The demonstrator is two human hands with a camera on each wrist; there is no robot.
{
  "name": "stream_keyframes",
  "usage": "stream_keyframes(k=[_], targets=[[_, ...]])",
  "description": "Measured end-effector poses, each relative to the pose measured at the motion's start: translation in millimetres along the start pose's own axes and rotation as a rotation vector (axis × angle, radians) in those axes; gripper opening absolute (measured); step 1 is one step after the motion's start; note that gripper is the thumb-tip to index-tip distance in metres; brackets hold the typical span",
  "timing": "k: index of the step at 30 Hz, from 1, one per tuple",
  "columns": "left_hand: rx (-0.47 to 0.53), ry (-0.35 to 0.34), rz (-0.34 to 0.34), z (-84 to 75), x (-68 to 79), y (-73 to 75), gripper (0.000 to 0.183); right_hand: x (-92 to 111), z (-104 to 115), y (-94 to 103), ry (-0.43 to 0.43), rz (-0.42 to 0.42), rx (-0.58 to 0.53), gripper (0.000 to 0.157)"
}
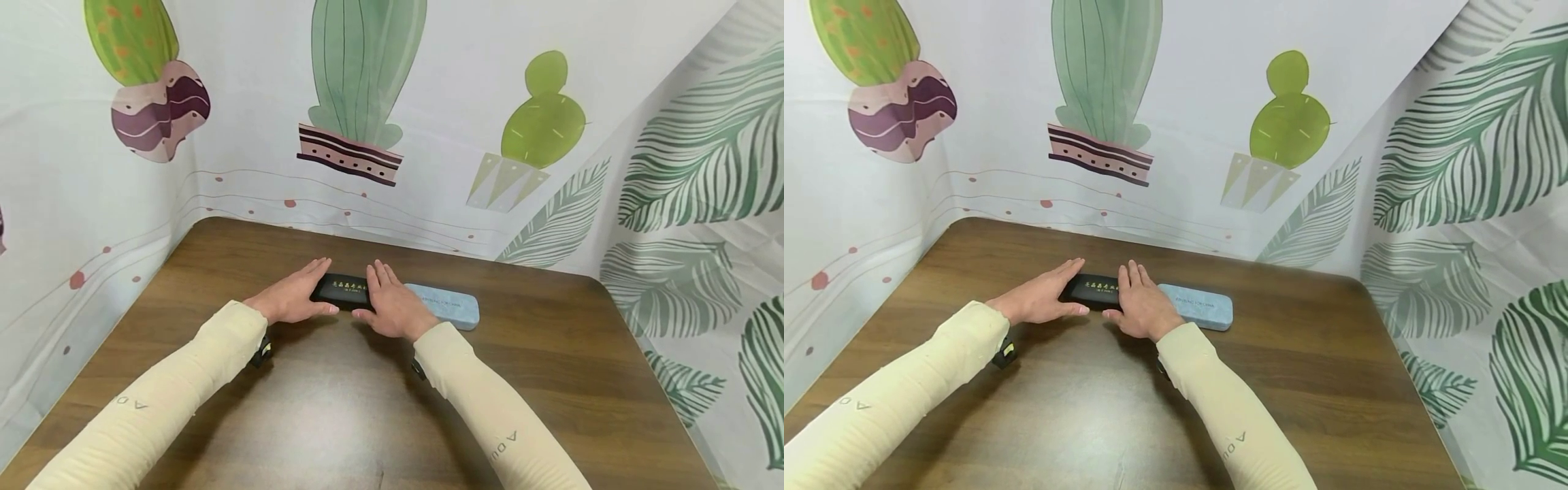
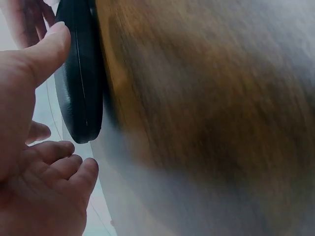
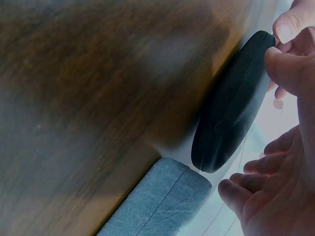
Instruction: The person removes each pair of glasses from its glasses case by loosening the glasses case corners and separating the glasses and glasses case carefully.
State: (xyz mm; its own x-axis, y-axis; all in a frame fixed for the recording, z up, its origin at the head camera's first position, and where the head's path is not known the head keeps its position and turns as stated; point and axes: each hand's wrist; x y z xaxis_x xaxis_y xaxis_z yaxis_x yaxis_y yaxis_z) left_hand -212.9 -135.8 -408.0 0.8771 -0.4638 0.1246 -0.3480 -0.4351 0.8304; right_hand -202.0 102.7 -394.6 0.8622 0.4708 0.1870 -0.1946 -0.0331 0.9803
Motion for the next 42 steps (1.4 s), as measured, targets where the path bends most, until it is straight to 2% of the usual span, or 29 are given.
stream_keyframes(k=[17,29,42], targets=[[0.069,-0.004,-0.065,3.1,-8.2,-3.9,0.094,-4.6,-3.0,-2.4,-0.02,-0.035,-0.048,0.09],[0.139,0.007,-0.086,4.1,-8.6,-2.6,0.088,-8.0,-5.3,-2.1,-0.015,-0.033,-0.015,0.09],[0.136,0.008,-0.103,6.5,-13.5,-4.5,0.083,-12.6,-6.7,-0.5,-0.018,-0.022,0.041,0.084]])
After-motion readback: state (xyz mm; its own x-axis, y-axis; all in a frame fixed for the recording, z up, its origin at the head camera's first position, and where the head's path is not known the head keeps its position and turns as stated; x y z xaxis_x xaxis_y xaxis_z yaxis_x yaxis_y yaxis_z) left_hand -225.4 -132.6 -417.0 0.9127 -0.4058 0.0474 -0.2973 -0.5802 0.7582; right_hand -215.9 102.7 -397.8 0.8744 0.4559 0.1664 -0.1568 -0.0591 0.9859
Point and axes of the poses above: each hand's wrist, its own x-axis away from the middle knuckle, its own y-axis out of the back of the hand, z = x × y
